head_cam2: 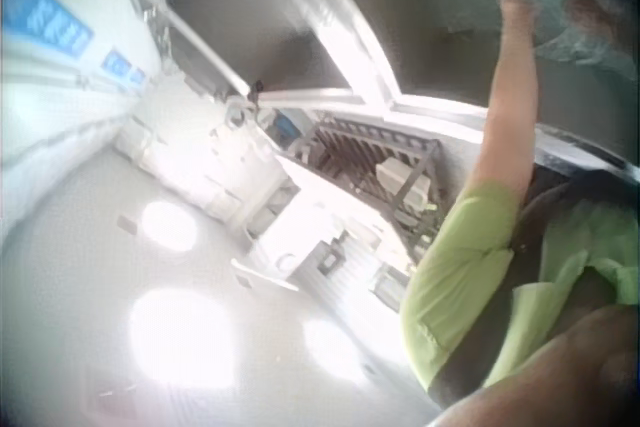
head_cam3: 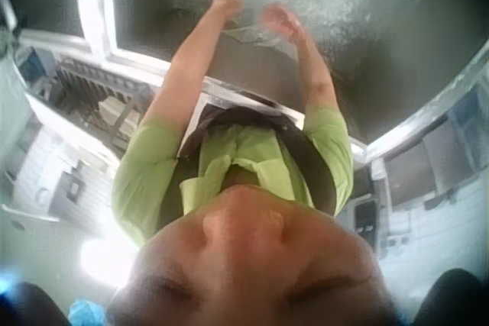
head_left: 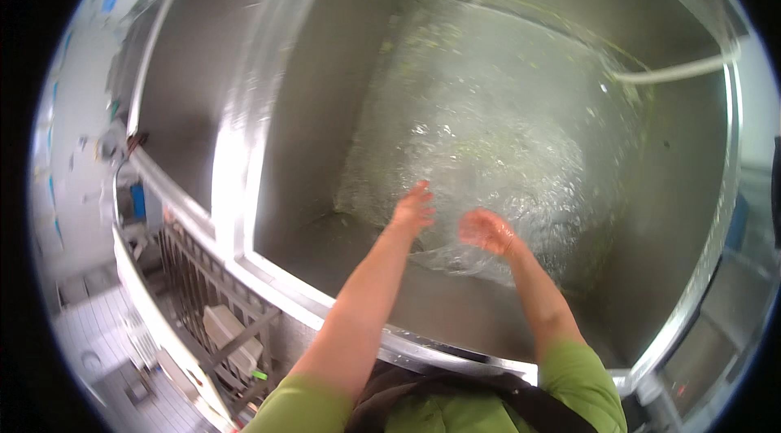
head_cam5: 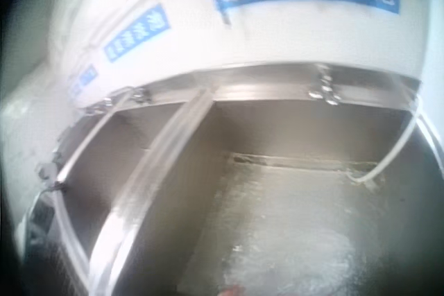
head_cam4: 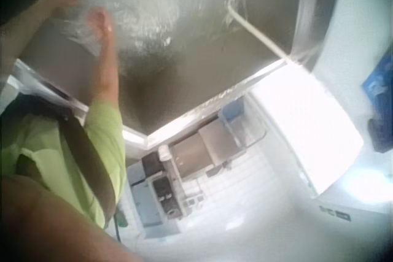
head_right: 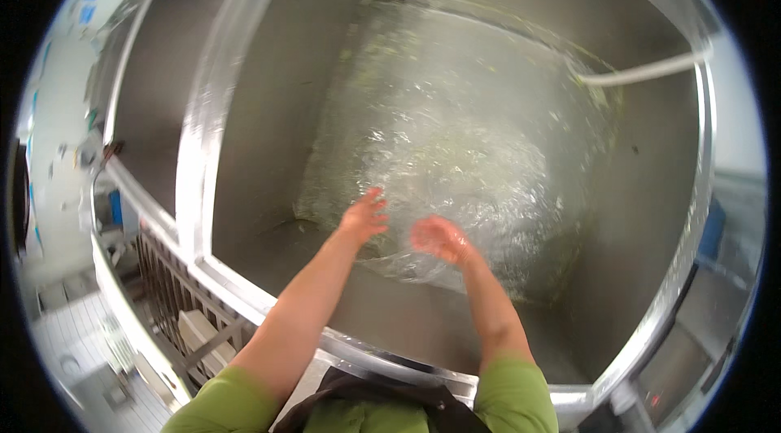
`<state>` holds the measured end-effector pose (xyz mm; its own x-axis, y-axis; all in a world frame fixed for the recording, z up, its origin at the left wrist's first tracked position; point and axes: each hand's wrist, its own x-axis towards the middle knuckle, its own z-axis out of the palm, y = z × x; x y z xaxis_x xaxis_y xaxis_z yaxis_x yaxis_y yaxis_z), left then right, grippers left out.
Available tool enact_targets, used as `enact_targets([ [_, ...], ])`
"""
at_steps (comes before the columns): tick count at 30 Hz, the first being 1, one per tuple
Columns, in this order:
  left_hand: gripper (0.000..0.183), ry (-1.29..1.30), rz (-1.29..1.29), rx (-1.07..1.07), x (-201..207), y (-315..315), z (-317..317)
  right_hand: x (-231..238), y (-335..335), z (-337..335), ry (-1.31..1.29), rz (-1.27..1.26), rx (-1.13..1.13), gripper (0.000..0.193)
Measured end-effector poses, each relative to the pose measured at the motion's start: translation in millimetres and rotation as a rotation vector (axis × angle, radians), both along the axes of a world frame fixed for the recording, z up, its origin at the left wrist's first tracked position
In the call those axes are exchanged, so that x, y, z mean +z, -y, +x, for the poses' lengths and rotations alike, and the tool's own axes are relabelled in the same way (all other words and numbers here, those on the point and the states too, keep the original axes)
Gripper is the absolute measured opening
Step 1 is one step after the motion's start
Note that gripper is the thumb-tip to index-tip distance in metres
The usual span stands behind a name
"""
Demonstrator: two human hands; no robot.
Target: The person transfers peeled potatoes from a blue bin into a stainless steel machine, then handles a plastic bag of unpeeled potatoes and places it on a cart. The person also moves a tray of eggs to a trash bin and retrieves a strainer from a sink.
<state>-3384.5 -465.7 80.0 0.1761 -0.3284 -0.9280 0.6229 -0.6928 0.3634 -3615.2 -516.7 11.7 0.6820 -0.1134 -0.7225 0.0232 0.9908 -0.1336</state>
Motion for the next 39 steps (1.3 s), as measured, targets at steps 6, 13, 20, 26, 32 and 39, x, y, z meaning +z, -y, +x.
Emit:
enact_targets([
  [6,0.051,-0.278,-0.424,0.090,27,-11,-9,162,33,109,0.384,-0.048,0.071,0.026],
  [13,0.044,1.283,-0.263,-1.319,278,-81,78,150,68,48,-0.878,-1.726,1.487,0.043],
  [20,0.046,1.452,0.095,-0.621,306,-419,183,279,-30,166,-0.997,-2.335,0.493,0.027],
  [26,0.051,0.965,0.589,-0.337,274,-714,210,377,-147,309,-0.840,-1.934,0.877,0.035],
  [32,0.049,1.090,0.542,-0.045,260,-823,301,393,-217,422,-0.956,-2.174,0.736,0.048],
  [39,0.047,1.099,0.582,0.152,265,-895,466,357,-275,665,-0.776,-2.305,0.682,0.049],
])
